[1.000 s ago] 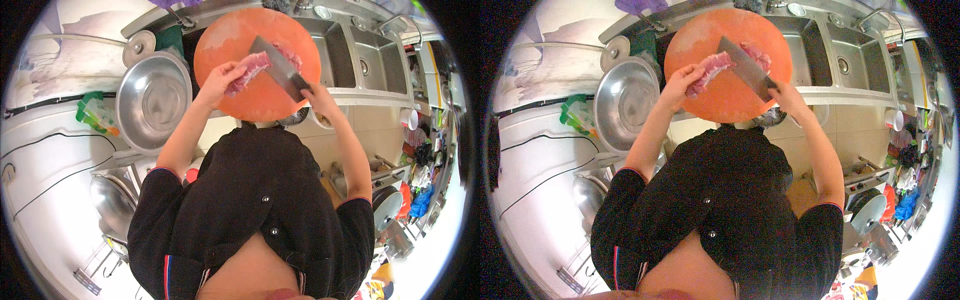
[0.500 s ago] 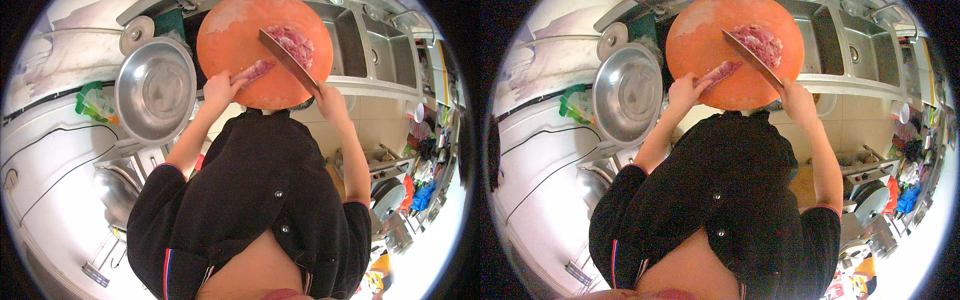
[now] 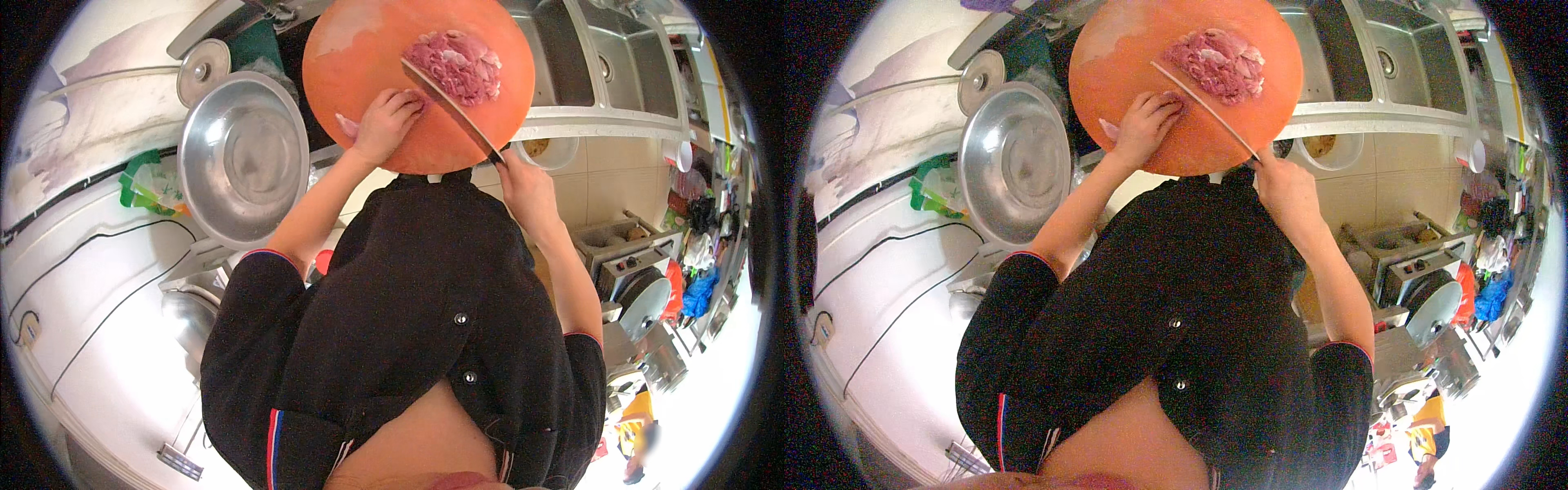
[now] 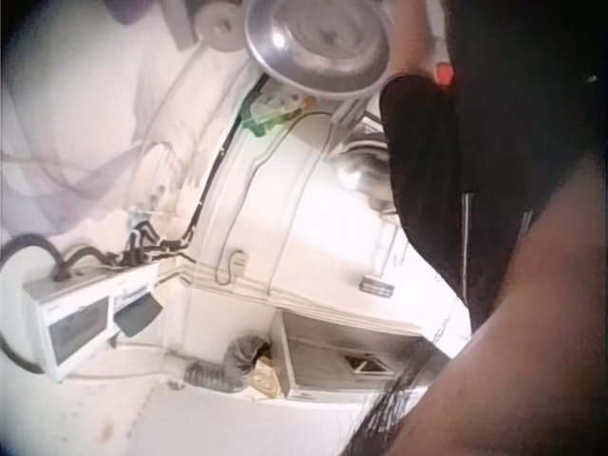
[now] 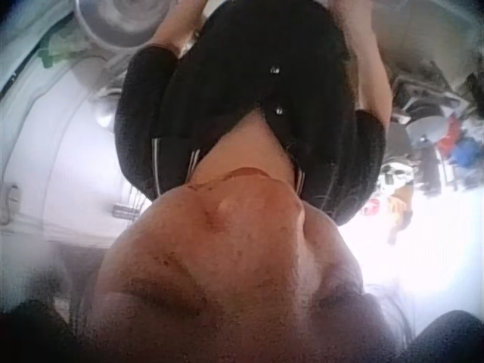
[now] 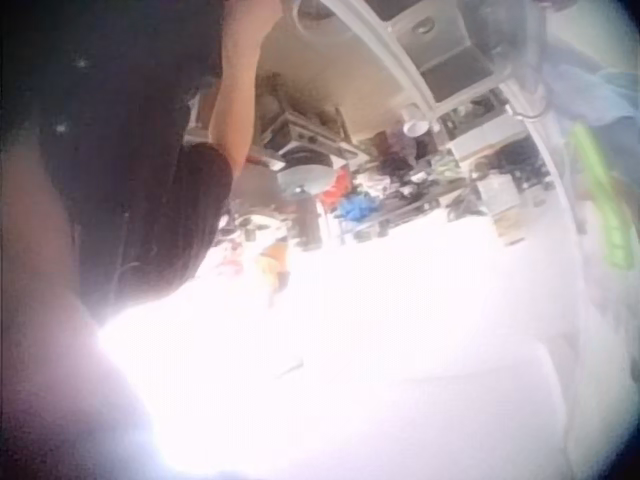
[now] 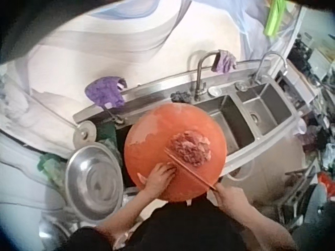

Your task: The person uses a cleaver to repeatedly chop raw meat on an orange cutting board. The person holds the meat with the left hand and slices it into smaller pieces with the right hand, accumulating a pile of minced meat on the board.

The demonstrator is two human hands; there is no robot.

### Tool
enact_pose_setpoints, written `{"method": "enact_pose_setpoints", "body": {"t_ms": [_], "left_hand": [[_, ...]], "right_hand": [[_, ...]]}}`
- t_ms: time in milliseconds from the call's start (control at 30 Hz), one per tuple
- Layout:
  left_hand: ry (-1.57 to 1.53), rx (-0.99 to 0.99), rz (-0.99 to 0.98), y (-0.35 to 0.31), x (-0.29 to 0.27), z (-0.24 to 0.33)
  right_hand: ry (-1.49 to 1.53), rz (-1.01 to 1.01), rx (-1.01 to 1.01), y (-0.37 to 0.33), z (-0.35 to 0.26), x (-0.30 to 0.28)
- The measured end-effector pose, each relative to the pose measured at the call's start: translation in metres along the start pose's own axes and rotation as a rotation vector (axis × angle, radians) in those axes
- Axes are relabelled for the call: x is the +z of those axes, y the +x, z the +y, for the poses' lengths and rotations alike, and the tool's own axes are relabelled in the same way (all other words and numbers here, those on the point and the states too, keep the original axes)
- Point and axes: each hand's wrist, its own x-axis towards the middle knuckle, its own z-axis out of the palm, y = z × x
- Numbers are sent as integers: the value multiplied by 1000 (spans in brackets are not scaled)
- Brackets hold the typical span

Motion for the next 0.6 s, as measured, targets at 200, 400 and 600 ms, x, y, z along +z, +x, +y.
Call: {"method": "enact_pose_setpoints", "body": {"t_ms": [200,400,600], "left_hand": [[-22,-64,-43,9,-5,-1],[10,-45,-63,10,-6,-7],[18,12,-6,9,1,-8]], "right_hand": [[-232,-33,70,-14,17,7],[-211,24,46,-20,10,-2],[-216,-78,69,-42,8,-10]]}}
